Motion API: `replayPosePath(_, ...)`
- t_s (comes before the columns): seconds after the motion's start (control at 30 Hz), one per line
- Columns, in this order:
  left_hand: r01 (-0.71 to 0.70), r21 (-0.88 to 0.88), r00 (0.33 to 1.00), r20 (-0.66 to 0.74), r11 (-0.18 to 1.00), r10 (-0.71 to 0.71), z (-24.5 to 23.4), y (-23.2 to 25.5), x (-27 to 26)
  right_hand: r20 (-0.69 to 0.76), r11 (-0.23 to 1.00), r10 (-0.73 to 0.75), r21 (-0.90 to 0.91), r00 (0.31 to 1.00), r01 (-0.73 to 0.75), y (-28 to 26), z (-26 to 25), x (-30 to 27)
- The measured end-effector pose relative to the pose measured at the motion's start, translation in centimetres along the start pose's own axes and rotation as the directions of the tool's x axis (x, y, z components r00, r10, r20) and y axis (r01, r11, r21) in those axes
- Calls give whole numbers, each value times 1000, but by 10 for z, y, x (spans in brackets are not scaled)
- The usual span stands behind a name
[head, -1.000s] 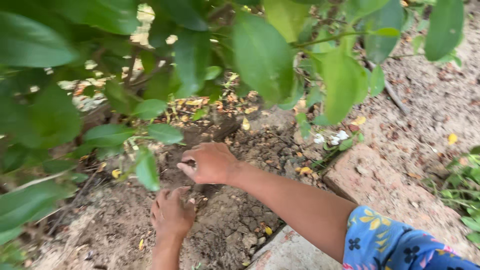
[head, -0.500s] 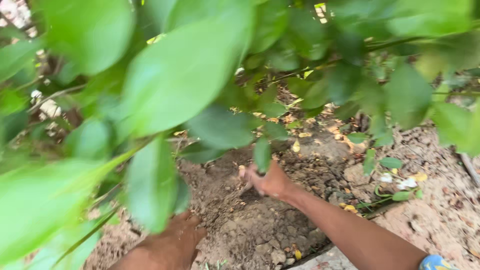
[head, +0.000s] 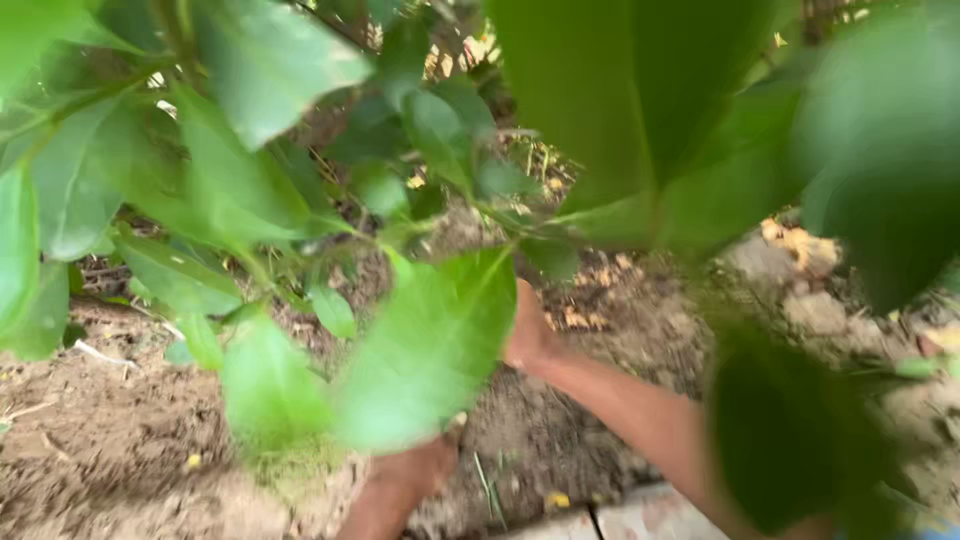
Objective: The person digs into the soil near plants and packs mud against a brick border using a small hand tool and their hands.
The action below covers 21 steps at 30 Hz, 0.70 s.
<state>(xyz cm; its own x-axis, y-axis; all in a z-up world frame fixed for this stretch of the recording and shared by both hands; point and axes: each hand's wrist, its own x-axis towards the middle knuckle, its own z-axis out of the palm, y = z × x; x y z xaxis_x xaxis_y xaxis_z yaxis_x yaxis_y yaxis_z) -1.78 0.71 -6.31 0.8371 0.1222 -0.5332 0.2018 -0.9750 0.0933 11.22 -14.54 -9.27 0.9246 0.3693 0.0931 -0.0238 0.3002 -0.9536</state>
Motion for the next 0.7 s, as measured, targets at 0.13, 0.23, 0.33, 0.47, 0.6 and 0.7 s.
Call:
replayPosePath(0.13,-123,-201,971,-228,972,76,84,-40,41,32,980,-199,-16,979,200,-34,5,-8)
replayPosePath(0.23,-317,-274,864,-477,908,158,114,-57,82,59,955,-295,-2,954,296,-51,12,-10)
replayPosePath(0.33,-447,-286,745,-643,848,176,127,-67,99,117,962,-224,-132,968,238,-46,18,-49)
replayPosePath(0.47,-589,-253,588,-786,768,192,146,-72,102,146,935,-239,-232,960,268,-51,5,-53)
replayPosePath(0.6,-769,-164,422,-856,618,299,160,-74,74,39,942,-335,-23,941,336,-67,-1,-33)
replayPosePath(0.7,-483,103,608,-676,869,418,119,-62,65,62,960,-276,-36,959,279,-61,18,-44)
